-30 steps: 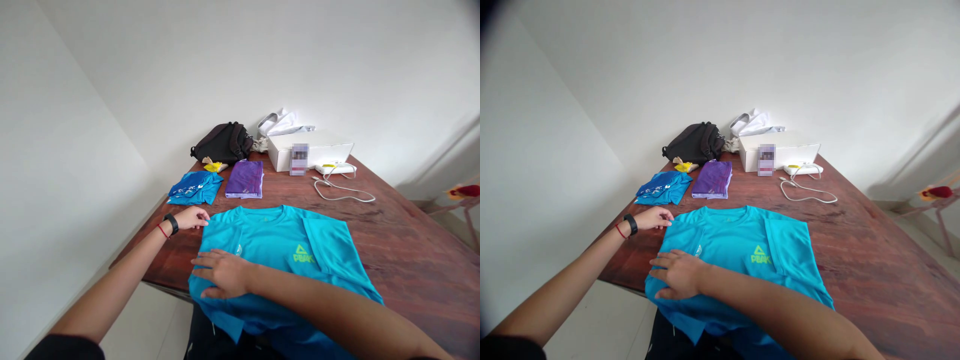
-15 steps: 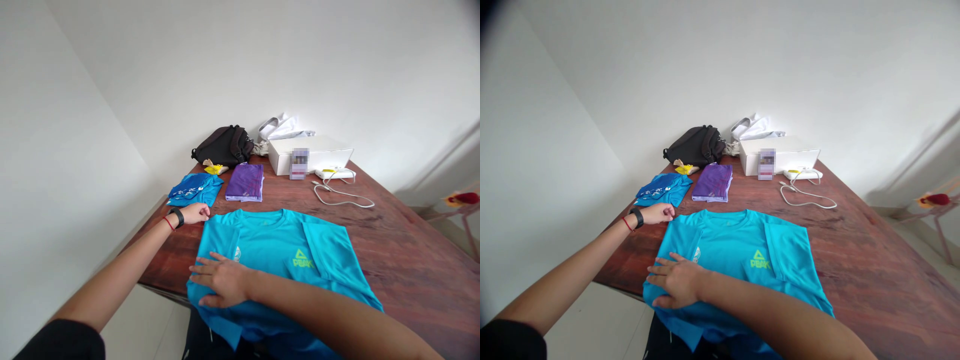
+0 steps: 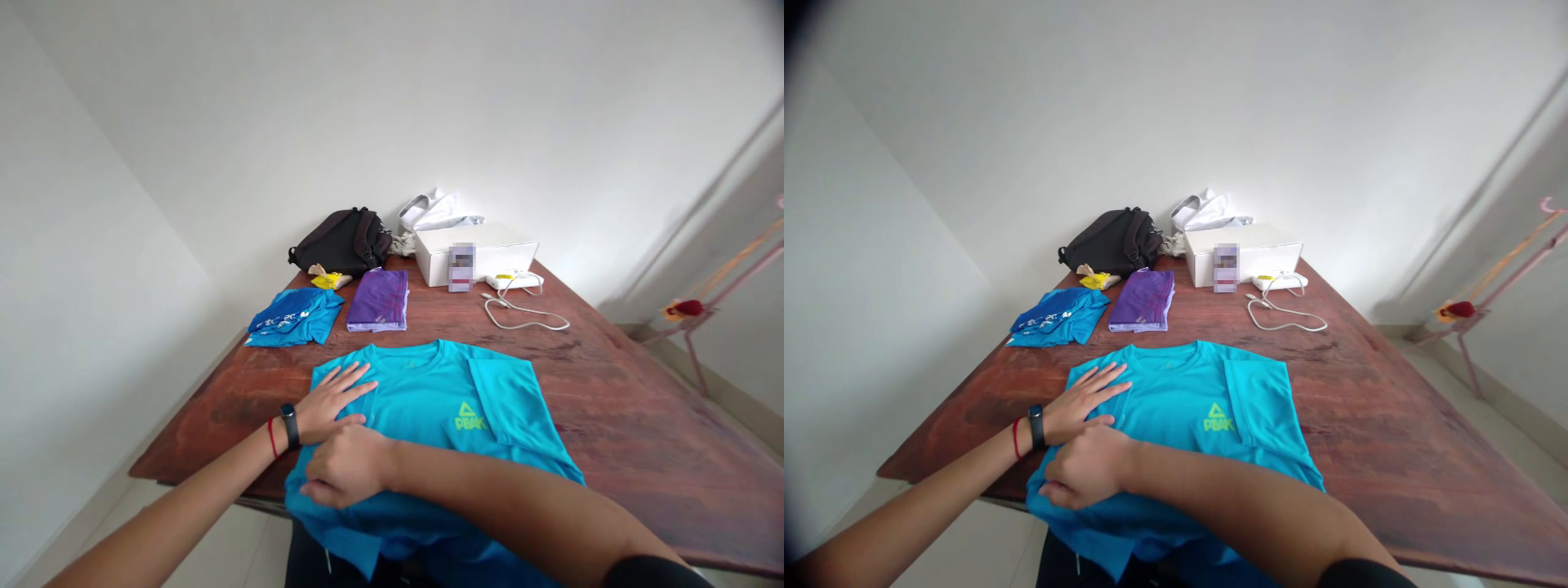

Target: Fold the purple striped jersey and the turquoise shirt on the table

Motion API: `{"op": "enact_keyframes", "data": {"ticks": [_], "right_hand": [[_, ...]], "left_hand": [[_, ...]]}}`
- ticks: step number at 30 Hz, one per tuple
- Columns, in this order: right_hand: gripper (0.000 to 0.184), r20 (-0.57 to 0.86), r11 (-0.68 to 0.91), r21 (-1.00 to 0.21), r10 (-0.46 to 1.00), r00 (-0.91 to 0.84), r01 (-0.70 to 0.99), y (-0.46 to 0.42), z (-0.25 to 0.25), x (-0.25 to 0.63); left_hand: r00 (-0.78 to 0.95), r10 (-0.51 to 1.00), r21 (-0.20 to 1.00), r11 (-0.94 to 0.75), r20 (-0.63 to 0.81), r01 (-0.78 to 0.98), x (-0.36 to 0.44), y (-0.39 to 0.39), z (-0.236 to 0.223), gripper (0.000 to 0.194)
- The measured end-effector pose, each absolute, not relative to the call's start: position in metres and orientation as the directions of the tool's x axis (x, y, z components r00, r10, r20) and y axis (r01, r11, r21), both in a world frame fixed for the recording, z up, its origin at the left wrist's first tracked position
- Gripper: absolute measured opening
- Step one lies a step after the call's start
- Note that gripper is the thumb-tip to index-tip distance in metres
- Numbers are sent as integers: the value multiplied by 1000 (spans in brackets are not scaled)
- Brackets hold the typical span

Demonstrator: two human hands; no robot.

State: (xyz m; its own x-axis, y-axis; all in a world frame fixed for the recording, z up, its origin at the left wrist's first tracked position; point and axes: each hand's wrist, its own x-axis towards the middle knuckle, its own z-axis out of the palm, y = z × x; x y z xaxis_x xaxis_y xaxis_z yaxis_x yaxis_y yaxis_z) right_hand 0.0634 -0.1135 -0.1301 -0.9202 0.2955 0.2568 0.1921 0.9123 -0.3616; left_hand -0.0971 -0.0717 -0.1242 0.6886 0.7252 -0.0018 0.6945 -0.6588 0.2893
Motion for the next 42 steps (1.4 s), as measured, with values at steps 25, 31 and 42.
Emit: {"op": "enact_keyframes", "data": {"ticks": [25, 31, 42], "right_hand": [[11, 183, 570, -250, 822, -540, 783, -173, -115, 253], [16, 231, 514, -273, 856, -463, 813, -178, -130, 273], [28, 164, 158, -282, 980, -115, 946, -173, -136, 310]], "left_hand": [[429, 870, 426, -493, 244, 758, -87, -29, -136, 27], [426, 858, 323, -506, 288, 800, -82, -59, -119, 51], [459, 870, 131, -484, 182, 865, -83, -150, -158, 57]]}}
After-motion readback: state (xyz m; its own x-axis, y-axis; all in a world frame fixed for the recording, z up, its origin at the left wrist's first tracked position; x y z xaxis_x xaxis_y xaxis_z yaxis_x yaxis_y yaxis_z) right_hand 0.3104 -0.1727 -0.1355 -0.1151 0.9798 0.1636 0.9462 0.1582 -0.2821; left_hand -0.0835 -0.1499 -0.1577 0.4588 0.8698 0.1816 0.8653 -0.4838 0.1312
